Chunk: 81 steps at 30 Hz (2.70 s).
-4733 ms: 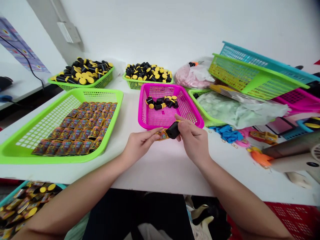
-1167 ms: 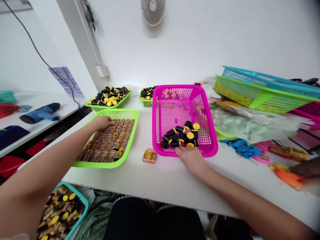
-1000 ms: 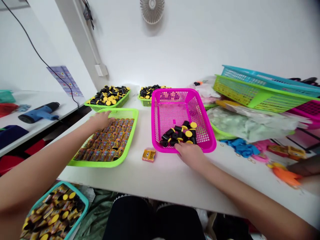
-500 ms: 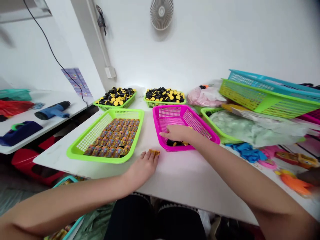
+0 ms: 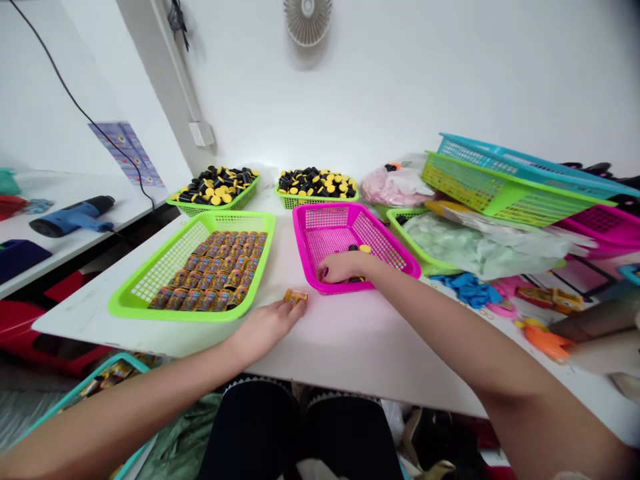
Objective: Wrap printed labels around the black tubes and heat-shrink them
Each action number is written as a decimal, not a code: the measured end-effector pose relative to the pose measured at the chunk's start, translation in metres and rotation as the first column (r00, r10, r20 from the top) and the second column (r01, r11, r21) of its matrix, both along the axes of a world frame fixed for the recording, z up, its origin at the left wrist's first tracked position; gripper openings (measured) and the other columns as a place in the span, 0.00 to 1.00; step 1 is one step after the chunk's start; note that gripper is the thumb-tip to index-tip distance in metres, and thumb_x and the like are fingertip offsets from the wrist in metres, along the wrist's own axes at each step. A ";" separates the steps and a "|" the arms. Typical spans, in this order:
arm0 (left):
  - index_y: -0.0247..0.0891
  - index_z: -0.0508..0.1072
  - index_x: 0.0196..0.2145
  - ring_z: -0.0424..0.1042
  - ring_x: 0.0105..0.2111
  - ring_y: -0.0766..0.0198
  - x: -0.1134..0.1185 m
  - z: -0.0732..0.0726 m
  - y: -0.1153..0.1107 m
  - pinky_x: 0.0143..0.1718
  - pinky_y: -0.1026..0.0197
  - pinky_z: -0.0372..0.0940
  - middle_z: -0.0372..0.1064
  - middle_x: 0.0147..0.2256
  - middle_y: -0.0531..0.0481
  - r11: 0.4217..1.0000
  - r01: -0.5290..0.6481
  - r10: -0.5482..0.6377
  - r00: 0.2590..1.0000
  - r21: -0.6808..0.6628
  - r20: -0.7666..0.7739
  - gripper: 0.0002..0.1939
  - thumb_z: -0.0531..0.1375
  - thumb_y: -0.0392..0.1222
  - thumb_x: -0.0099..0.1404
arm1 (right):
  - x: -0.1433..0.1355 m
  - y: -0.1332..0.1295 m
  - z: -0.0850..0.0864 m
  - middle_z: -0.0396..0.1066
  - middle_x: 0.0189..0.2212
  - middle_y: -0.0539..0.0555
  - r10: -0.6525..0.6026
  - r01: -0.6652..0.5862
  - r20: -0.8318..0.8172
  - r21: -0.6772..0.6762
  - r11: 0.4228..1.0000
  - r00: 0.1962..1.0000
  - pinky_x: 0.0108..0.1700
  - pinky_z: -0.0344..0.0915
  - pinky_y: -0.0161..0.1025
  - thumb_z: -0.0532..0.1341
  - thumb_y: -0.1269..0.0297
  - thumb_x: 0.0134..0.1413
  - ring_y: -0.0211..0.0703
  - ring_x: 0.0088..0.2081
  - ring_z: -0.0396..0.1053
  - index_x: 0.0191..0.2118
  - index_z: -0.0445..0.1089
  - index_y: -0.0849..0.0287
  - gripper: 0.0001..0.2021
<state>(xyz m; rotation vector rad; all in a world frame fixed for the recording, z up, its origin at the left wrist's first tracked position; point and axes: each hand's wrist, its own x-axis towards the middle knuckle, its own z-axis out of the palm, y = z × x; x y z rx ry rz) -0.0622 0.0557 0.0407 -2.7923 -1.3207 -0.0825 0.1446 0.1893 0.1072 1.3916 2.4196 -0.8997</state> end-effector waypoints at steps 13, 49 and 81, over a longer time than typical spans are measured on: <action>0.32 0.75 0.45 0.73 0.45 0.56 -0.007 -0.008 -0.010 0.50 0.53 0.68 0.74 0.43 0.41 0.989 -0.028 0.023 0.999 0.147 0.035 0.18 0.48 0.25 0.66 | 0.070 -0.082 -0.064 0.70 0.37 0.51 0.133 0.595 -0.957 0.266 0.758 0.258 0.48 0.68 0.45 0.68 0.63 0.51 0.41 0.42 0.71 0.30 0.59 0.54 0.14; 0.42 0.66 0.58 0.76 0.26 0.69 0.074 0.007 0.023 0.31 0.69 0.67 0.78 0.30 0.55 0.996 0.075 -0.004 0.574 -0.047 0.819 0.19 0.55 0.44 0.71 | 0.080 -0.099 -0.063 0.79 0.38 0.54 -0.078 0.654 -0.961 0.120 0.747 0.265 0.52 0.70 0.52 0.59 0.48 0.60 0.55 0.54 0.71 0.25 0.76 0.52 0.18; 0.44 0.48 0.61 0.78 0.33 0.64 0.082 0.014 0.025 0.38 0.61 0.71 0.77 0.35 0.51 0.720 0.578 0.485 -0.022 -0.384 0.874 0.42 0.69 0.41 0.58 | 0.062 -0.118 -0.053 0.63 0.56 0.60 0.315 0.403 -0.696 0.660 0.634 0.645 0.60 0.59 0.59 0.64 0.53 0.54 0.57 0.59 0.61 0.61 0.55 0.48 0.30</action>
